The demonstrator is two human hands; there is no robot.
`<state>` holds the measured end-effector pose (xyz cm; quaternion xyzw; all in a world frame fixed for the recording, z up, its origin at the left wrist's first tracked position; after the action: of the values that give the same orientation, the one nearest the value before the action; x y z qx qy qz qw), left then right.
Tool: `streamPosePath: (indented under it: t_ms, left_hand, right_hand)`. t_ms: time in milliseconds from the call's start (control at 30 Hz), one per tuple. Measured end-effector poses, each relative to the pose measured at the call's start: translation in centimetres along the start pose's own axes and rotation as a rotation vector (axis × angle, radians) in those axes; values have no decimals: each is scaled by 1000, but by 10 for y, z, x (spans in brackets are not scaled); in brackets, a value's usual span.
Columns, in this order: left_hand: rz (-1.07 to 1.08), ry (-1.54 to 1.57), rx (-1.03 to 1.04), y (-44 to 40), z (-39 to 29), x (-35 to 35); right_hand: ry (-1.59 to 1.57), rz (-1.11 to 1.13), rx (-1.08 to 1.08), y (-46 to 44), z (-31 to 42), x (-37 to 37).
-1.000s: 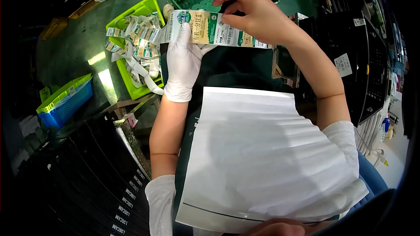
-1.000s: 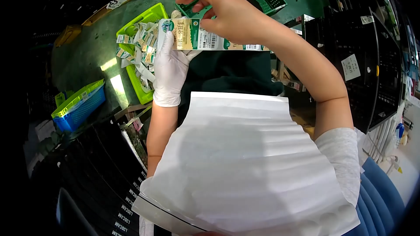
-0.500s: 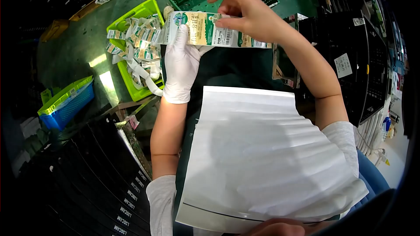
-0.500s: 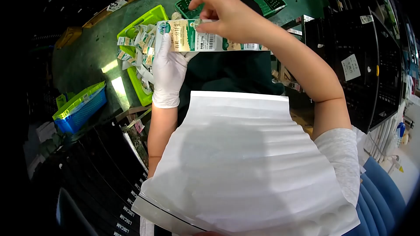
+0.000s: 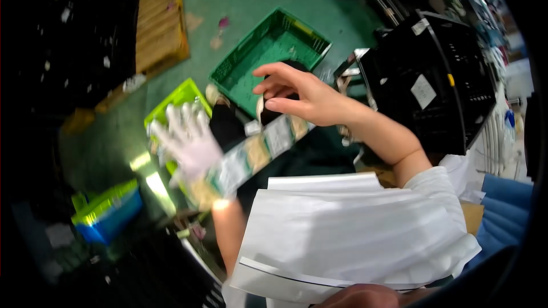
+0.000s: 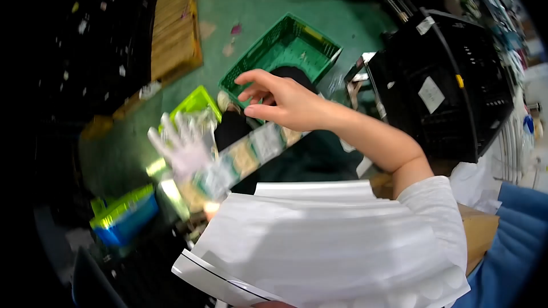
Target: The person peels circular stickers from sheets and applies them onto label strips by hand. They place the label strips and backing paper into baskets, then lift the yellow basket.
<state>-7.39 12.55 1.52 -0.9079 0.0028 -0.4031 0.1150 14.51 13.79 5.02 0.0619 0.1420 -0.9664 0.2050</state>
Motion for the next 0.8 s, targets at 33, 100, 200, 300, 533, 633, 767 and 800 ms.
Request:
streamPosePath:
  t_ms: [33,100,200,300,533,633,767,800]
  left_hand:
    - [233,167,24,2,-20,19]
    - [434,86,123,22,-57,87]
    - [503,-169,241,42,-81,159]
    - [620,-243,192,40,-80,178]
    - [-36,-655,-87,1,-23,80]
    - [-127,-492,-238,-5,4,32]
    - [-77,-1117,78,-10,-12,45]
    - [-16,-1339,235,-6,-25,76]
  right_hand:
    - [-29,-71,31,3,-2,-18]
    - [-76,-171,66,10,-10,-44]
    - [-141,-229,115,23,-14,-57]
    - [-188,-262,152,33,2,-66]
    - [-495,-143,-104,54,54,-82]
    - [-98,-206,0,46,53,-77]
    - [-108,-242,91,35,25,-61]
    - [-99,-248,85,32,22,-55]
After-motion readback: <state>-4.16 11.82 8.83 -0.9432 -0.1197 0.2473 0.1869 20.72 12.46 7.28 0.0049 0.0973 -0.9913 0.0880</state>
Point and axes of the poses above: each hand's wrist, its own y-axis away from the middle knuckle, its own x-axis out of the palm, z = x × y, the point moved 9 cm from there along -y, towards the middle knuckle, and after that the axes turned 11 degrees about -x, right-handed, at the moved point
